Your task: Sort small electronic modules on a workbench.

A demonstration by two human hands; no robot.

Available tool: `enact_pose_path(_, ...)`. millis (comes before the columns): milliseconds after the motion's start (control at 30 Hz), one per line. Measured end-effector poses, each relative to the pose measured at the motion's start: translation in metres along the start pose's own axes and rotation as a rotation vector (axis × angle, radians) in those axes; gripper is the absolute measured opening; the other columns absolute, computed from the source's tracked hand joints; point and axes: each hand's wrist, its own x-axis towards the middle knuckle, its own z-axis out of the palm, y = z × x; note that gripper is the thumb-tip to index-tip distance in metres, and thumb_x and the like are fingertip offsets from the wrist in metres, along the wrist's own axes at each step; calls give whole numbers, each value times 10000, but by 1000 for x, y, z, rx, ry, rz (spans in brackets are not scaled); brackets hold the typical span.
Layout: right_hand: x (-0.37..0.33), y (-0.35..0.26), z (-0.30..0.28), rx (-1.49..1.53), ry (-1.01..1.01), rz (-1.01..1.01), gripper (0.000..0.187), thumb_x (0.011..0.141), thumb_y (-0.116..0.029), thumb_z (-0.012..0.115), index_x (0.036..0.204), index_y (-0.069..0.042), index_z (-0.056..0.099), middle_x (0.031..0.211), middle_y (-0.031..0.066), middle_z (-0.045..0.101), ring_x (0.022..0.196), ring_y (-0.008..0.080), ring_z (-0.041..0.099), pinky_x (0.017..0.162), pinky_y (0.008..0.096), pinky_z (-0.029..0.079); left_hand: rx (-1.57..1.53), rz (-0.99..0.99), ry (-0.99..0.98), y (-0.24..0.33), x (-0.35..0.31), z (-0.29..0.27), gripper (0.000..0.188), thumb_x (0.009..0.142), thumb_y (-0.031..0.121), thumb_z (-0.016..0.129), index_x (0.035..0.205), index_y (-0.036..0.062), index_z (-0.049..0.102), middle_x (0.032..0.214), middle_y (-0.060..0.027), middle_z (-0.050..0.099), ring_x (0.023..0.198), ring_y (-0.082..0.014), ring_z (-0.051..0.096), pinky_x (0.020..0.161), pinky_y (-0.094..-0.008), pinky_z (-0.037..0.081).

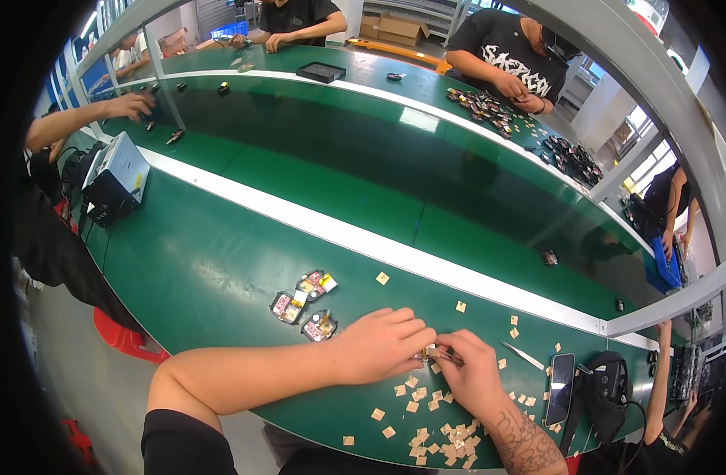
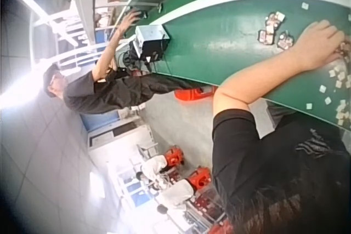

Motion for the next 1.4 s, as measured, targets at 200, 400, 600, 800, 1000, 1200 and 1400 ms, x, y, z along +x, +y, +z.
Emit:
enact_pose_path(200, -2, -8, 5, -12, 67, 39, 254, 879, 34, 786, 1125, -21, 754, 957, 145, 720, 769, 322, 727, 689, 380, 592, -48, -70, -14, 7, -2, 2, 365, 928, 260, 807, 1171, 79, 603, 1056, -79, 632, 1054, -291, 623, 901, -413, 546)
enact_pose_path(400, -4, -9, 10, -13, 129, 29, 220, 851, 16, 802, 1068, 0, 773, 871, 138, 704, 654, 254, 639, 626, 343, 527, -109, -101, 142, 20, -7, 13, 504, 933, 193, 809, 1321, 2, 549, 1095, -140, 650, 1036, -348, 627, 885, -436, 567)
enact_pose_path(600, -5, -11, 13, -20, 146, 32, 205, 839, 19, 799, 1042, 3, 778, 851, 143, 709, 668, 278, 673, 634, 360, 546, -95, -123, 110, 23, -10, 18, 643, 918, 179, 795, 1443, -31, 490, 1120, -133, 649, 1066, -321, 624, 907, -411, 577)
enact_pose_path(800, -2, -7, 13, -142, 141, 16, 200, 846, -44, 797, 1043, -70, 803, 913, 122, 756, 764, 337, 737, 694, 403, 600, -75, -110, 136, 21, -8, 19, 595, 953, 231, 801, 1414, 1, 505, 1109, -136, 667, 1048, -338, 636, 840, -435, 593)
enact_pose_path(1000, -6, -5, 11, -131, 171, -53, 175, 860, -62, 826, 1029, -38, 786, 869, 118, 742, 694, 301, 712, 654, 376, 575, -60, -123, 138, 21, -8, 17, 605, 957, 247, 799, 1423, 13, 493, 1135, -139, 663, 1069, -345, 639, 858, -438, 588)
enact_pose_path(1200, -17, -45, 1, -133, 40, 122, 252, 1022, -163, 676, 1230, -24, 711, 1095, 233, 734, 1011, 450, 704, 893, 504, 563, -57, -136, 113, 21, -11, 20, 559, 954, 251, 798, 1379, 21, 517, 1143, -130, 654, 1063, -341, 639, 879, -430, 587)
enact_pose_path(1400, -21, -43, -6, -139, 24, 50, 288, 1050, -148, 639, 1308, -26, 681, 1196, 247, 713, 1063, 469, 689, 925, 517, 555, -106, -163, 64, 20, -3, 27, 541, 945, 195, 780, 1364, 1, 498, 1189, -134, 628, 1093, -331, 597, 932, -436, 545)
